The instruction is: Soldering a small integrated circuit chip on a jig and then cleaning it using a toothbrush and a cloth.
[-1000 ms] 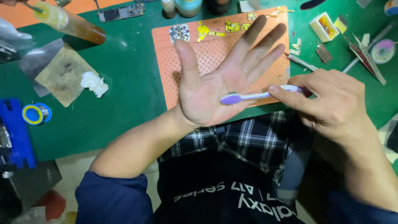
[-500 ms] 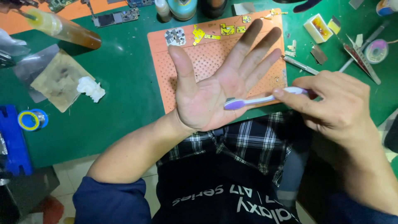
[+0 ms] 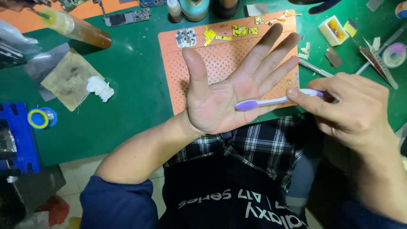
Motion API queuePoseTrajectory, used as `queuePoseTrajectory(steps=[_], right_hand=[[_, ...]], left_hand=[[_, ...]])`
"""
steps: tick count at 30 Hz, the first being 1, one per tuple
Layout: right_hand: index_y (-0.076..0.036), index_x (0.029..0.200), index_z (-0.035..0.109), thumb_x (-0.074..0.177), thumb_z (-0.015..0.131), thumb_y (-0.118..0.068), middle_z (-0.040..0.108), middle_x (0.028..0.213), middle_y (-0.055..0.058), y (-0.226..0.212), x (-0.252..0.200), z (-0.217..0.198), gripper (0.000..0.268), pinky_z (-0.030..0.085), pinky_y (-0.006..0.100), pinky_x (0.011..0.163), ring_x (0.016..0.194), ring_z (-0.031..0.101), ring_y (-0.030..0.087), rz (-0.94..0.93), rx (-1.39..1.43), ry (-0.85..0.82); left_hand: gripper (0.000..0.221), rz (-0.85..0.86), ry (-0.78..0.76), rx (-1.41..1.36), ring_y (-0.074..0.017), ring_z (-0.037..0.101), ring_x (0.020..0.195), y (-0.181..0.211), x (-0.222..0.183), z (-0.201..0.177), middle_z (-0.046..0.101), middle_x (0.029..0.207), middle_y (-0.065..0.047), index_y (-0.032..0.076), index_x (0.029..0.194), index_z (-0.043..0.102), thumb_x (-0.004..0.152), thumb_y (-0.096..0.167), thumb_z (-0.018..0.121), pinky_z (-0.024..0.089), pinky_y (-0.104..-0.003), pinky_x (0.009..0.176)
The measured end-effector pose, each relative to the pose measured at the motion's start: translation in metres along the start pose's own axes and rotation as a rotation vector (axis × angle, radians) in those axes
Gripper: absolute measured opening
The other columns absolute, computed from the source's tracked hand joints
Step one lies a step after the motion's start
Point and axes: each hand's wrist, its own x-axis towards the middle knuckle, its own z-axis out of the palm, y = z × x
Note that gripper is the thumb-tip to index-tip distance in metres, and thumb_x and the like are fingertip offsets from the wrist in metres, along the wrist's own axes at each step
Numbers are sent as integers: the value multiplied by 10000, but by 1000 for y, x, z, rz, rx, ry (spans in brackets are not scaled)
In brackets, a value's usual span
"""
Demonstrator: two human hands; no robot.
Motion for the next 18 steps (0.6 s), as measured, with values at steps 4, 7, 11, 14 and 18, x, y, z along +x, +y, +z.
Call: queuePoseTrajectory(steps=[4,7,11,14,18], right_hand=[[-210,1092,583,899,402,0,581,831,75,-7,5,2,338,290,326,471,548,421,223,-15,65,14],[-168,1086,628,850,451,50,593,879,101,-4,2,2,367,342,329,545,619,472,242,19,-18,-10],[-155,1089,613,842,447,69,583,855,96,-3,0,-2,373,323,325,521,587,430,230,28,27,-3],[-154,1091,619,865,402,-42,587,852,103,-8,8,3,332,335,330,525,602,463,230,7,25,-2],[-180,1126,602,894,238,-318,565,812,109,-1,-1,-2,454,331,325,522,600,464,224,2,13,-24]], left_hand=[[1120,34,26,-375,-149,-29,1408,-1,2,0,-30,1511,12,209,1446,-38,468,743,75,-14,-352,1152],[1044,9,8,-44,-171,-89,1433,-1,-2,0,-92,1507,28,226,1391,-63,474,686,130,68,-461,1130],[1093,11,7,-237,-164,-67,1419,-2,2,-2,-62,1505,34,228,1417,-46,456,717,130,51,-437,1120],[1070,33,35,-121,-163,-79,1446,2,-3,0,-66,1518,44,219,1411,-36,460,676,139,107,-486,1104],[1177,78,-14,-623,-136,-38,1403,0,0,-5,-9,1503,25,232,1461,-9,462,841,123,75,-462,1076]])
